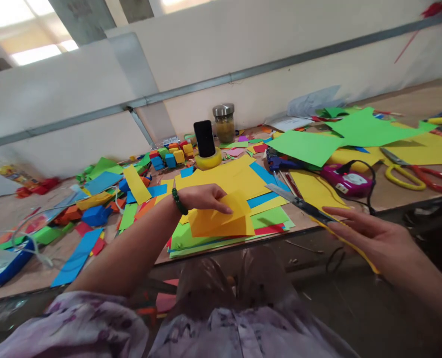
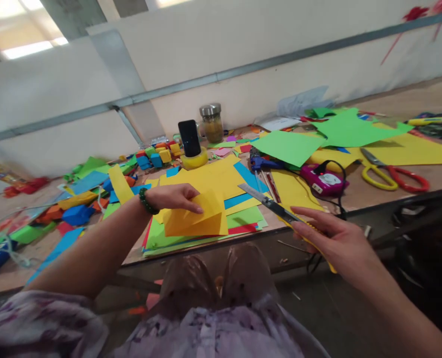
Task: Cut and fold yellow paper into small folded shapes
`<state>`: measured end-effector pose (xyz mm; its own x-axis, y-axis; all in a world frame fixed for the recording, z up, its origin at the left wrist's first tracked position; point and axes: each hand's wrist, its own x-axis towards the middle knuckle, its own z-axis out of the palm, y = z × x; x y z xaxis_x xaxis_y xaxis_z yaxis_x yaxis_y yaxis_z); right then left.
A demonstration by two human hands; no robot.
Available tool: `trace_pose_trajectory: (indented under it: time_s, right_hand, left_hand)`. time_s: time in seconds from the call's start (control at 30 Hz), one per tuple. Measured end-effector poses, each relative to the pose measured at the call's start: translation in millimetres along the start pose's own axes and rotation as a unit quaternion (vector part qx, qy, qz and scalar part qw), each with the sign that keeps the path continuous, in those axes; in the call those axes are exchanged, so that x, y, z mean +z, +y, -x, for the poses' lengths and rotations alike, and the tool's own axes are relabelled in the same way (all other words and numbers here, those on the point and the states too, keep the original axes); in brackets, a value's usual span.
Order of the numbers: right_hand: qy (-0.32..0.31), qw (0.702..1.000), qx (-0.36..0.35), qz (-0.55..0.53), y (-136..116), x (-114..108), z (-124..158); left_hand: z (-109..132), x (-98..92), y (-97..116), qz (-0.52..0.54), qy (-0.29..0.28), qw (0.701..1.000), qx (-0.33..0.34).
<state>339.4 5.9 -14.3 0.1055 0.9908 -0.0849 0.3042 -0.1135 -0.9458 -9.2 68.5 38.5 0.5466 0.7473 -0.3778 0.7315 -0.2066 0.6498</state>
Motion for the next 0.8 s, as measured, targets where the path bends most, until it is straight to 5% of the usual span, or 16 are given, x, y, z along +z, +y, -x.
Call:
trace_pose_trajectory:
  time_s: [0.13, 0.37, 0.8]
  right_hand:
    - [-0.062, 0.998, 0.021, 0.014, 14, 14, 0]
    - [-0.152, 0.988, 0.014, 0.036, 19, 26, 2]
    - [-0.226, 0.973, 0.032, 0.026, 16, 31, -5]
  left_hand:
    - [-9, 15.8, -5, -0.017, -0.039, 0.999, 0.014]
    - [0, 52.4, -29, -0.088, 0.153, 0.977, 0.122]
    - [13, 71.1, -54, -0.094, 0.227, 0.961, 0.125]
